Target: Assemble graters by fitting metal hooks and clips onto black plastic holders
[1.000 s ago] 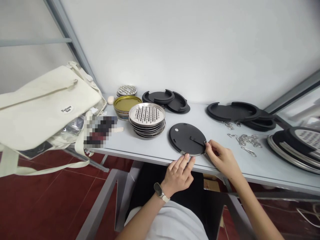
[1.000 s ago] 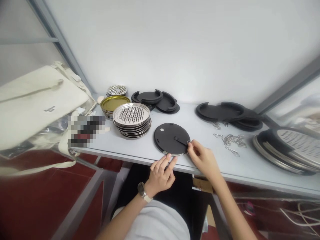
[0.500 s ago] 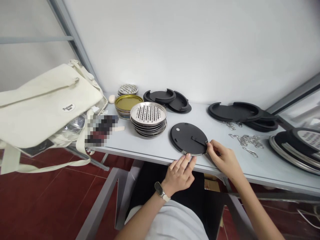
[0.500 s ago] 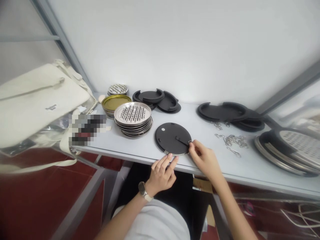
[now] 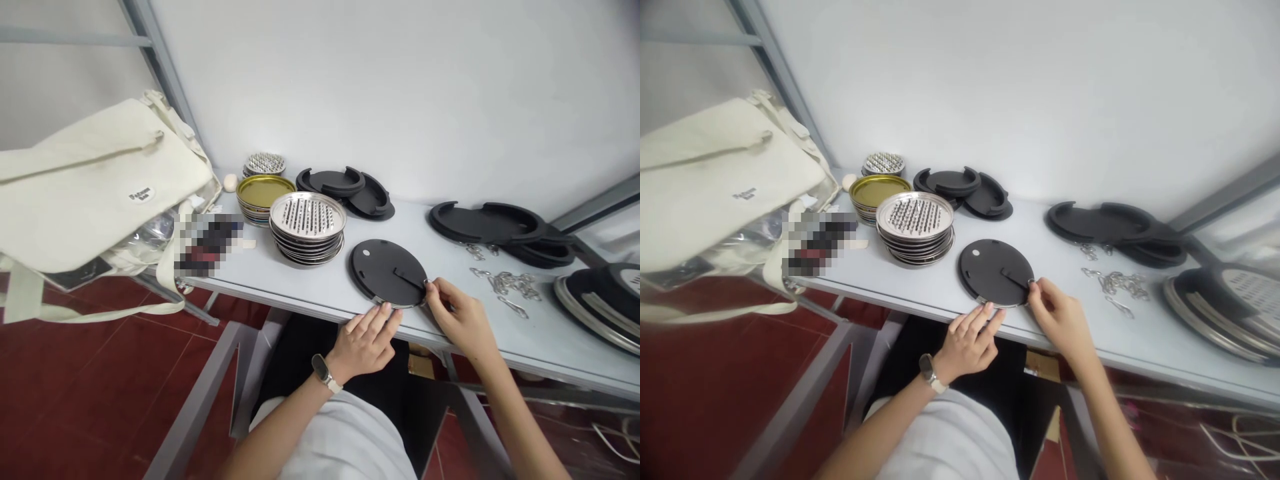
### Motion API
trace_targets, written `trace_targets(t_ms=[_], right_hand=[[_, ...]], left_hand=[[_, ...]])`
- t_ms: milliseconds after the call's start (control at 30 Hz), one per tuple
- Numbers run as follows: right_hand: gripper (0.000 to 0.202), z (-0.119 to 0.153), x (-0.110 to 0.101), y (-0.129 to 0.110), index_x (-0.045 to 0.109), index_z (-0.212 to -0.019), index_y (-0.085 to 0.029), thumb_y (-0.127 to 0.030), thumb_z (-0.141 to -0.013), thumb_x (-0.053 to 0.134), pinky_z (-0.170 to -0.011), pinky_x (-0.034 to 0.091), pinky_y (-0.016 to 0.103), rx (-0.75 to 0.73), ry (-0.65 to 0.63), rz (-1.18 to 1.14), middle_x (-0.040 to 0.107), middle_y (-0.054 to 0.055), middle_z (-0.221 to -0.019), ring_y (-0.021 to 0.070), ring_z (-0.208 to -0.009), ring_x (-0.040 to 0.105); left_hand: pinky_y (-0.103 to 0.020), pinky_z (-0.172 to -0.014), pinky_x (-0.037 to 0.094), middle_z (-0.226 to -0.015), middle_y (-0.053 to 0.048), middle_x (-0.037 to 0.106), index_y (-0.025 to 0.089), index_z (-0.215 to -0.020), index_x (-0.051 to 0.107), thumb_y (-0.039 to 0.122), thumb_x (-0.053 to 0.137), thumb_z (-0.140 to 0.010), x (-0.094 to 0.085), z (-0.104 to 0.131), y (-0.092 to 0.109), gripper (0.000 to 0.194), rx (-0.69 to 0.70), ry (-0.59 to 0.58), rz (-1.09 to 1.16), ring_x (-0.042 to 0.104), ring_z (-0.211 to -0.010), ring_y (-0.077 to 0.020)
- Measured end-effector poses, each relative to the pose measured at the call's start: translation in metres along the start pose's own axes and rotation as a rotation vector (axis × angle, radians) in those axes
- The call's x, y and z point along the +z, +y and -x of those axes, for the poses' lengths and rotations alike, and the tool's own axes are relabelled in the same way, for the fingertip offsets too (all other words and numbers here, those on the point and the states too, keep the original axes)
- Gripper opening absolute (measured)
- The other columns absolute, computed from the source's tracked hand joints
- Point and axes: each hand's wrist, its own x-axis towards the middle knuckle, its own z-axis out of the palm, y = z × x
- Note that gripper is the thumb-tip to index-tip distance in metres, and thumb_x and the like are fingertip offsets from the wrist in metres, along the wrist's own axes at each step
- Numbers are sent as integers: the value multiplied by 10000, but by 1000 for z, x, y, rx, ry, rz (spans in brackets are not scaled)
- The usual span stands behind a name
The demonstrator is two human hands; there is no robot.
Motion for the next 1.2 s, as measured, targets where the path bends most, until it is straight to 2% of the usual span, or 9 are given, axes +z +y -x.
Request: trace_targets(t_ms=[367,733,800,900,1000,1100,1200], right_hand=[[338,1,-1,-2,340,-663,-213,-381,-943,425,-509,297,230,16,-13,23,318,-62,-542,91,-482,321],[347,-2,-3,-3,321,-654,-213,-385,-935,429,-499,303,213,54,-90,-98,305,-59,-558,90,-498,326],[357,-2,-3,-1,324,-649,-214,-396,-938,426,-497,303,216,81,-89,-140,305,-55,-562,94,-505,330],[372,-3,-5,1,329,-645,-215,-413,-948,413,-497,308,224,129,-71,-209,308,-49,-566,102,-511,340],[396,-5,-8,0,327,-639,-215,-445,-950,411,-493,316,229,188,-56,-297,310,-46,-564,110,-512,350],[418,-7,-10,-1,353,-633,-214,-483,-948,411,-481,324,231,266,-57,-406,345,-41,-556,113,-502,364],[420,-11,-12,0,371,-644,-218,-503,-952,399,-445,312,226,357,-69,-515,357,-46,-528,108,-467,349]], left_hand=[[-247,-1038,354,-1395,-19,534,198,-1370,501,319,498,-826,-2,0,0,557,-1,-18,-5,371,-1354,-162],[-252,-1001,362,-1310,-36,605,212,-1325,558,307,506,-815,3,2,3,521,-31,13,-5,492,-1244,-175],[-251,-991,365,-1282,-43,623,205,-1305,576,285,497,-820,0,0,2,497,-37,23,19,522,-1203,-167],[-277,-968,392,-1222,-75,650,165,-1264,596,206,468,-832,-18,-12,2,452,-87,-12,160,566,-1140,-169],[-337,-922,460,-1149,-136,654,112,-1210,589,124,430,-822,-44,-34,-1,420,-212,-120,394,596,-1076,-204],[-301,-849,504,-1029,-92,661,178,-1099,630,104,453,-830,-63,-63,-7,331,-270,-204,469,615,-940,-176],[-268,-851,518,-1066,-81,636,206,-1112,625,147,448,-859,-66,-89,-20,314,-274,-360,477,602,-970,-165]])
